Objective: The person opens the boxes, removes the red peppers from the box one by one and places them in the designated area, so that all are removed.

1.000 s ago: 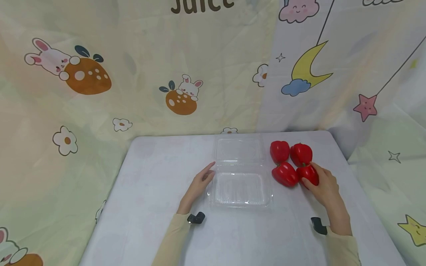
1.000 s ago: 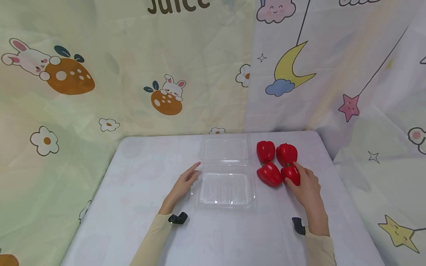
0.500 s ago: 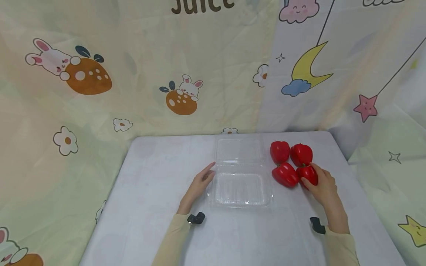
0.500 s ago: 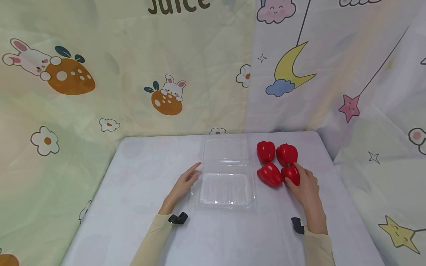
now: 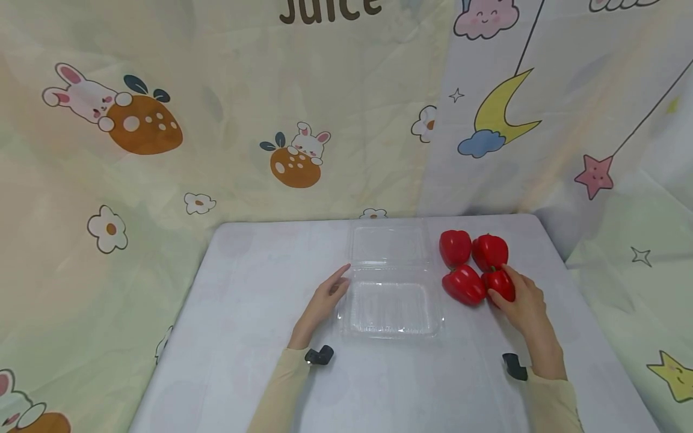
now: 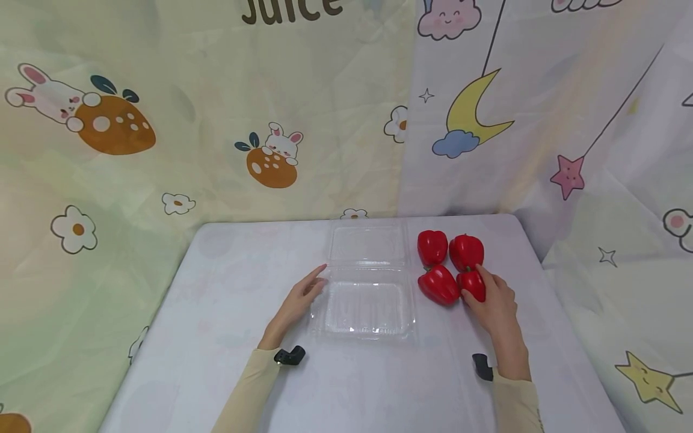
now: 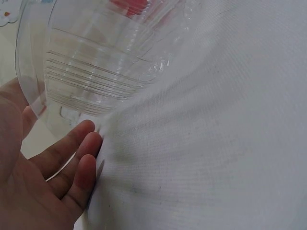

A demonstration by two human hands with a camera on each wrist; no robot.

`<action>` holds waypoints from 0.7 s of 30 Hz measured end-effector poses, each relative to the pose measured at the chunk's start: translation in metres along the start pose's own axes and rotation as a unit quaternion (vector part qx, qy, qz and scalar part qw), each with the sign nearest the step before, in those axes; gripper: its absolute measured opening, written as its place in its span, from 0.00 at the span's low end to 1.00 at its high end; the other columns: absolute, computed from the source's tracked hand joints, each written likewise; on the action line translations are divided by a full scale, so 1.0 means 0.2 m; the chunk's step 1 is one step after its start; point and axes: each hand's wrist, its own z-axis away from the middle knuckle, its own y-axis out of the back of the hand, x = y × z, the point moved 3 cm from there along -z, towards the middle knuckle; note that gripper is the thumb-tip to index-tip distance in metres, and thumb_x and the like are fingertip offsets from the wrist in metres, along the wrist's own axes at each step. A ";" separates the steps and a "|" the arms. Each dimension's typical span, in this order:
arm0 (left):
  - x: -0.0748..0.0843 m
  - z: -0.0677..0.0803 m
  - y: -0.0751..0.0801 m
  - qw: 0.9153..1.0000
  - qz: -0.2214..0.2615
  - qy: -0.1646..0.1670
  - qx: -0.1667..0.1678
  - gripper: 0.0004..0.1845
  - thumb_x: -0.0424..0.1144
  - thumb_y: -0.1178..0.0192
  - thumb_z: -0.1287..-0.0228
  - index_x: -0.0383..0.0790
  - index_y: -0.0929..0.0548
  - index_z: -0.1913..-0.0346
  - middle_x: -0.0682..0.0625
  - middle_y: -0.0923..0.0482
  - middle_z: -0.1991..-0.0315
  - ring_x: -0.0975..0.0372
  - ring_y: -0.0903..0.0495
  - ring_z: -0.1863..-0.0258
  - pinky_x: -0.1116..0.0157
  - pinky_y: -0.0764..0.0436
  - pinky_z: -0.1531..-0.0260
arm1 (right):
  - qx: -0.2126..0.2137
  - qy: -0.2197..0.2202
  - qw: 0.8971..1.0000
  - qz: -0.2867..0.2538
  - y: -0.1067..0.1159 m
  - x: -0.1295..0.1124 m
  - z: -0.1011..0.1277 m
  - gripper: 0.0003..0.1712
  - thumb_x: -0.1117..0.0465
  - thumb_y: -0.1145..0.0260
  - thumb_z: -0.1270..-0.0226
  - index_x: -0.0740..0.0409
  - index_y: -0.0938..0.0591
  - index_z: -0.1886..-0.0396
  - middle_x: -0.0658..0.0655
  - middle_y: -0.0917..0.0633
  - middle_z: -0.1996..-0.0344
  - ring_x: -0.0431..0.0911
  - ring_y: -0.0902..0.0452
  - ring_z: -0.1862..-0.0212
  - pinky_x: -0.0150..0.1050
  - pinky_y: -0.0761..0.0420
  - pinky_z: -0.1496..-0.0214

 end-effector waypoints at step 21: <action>0.01 0.00 0.01 1.000 0.005 -0.003 -0.010 0.28 0.55 0.48 0.24 0.65 0.36 0.25 0.44 0.21 0.37 0.50 0.19 0.41 0.48 0.22 0.38 | 0.002 0.010 1.000 -0.006 0.01 -0.02 0.00 0.51 0.60 0.30 0.37 0.61 0.48 0.20 0.81 0.39 0.33 0.78 0.43 0.35 0.75 0.25 0.48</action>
